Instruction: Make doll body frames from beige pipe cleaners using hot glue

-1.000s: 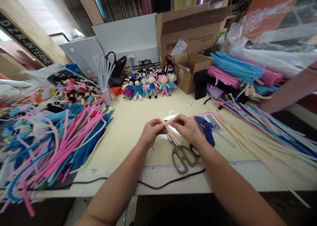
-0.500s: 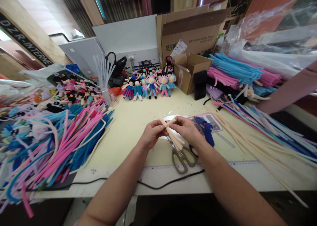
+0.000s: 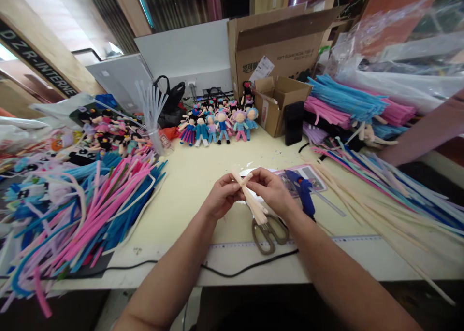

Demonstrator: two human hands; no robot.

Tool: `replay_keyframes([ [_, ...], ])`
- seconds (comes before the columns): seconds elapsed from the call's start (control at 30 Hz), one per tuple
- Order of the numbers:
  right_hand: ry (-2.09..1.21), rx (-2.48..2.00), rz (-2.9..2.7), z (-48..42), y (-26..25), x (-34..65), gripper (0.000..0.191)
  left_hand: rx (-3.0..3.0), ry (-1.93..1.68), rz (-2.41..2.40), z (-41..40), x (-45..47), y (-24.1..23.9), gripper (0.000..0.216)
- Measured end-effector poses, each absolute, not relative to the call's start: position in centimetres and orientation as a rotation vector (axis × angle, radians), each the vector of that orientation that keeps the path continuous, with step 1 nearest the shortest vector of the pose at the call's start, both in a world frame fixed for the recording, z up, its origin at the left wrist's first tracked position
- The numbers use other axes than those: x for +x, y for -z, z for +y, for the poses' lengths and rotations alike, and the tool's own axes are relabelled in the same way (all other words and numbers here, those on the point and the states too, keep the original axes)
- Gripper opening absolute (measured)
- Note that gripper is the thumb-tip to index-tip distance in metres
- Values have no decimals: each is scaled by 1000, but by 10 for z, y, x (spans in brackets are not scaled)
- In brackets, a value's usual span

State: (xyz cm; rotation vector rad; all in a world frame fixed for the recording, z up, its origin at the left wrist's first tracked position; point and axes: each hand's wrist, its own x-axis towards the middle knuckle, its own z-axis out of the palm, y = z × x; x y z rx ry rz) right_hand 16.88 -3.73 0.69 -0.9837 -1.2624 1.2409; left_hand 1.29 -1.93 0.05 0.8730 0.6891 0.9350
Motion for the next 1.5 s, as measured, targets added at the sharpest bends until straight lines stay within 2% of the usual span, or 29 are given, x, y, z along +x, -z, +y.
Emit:
replay_keyframes([
  [0.23, -969, -1002, -1426, -46, -10, 167, 8, 809, -884, 640, -22, 15, -6, 21],
  [0.57, -1116, -988, -1403, -50, -11, 166, 12, 815, -849, 674, -23, 13, -6, 31],
  [0.77, -691, -1028, -1569, -58, -21, 165, 4, 859, -843, 649, -21, 8, -6, 36],
  [0.93, -530, -1022, -1652, -61, -23, 166, 8, 969, -886, 664, -19, 8, -6, 23],
  [1.2, -443, -1012, -1744, -64, -26, 167, 11, 1093, -938, 695, -14, 2, -2, 23],
  [1.5, -492, -990, -1719, -65, -25, 166, 10, 1122, -900, 667, -14, 0, -6, 23],
])
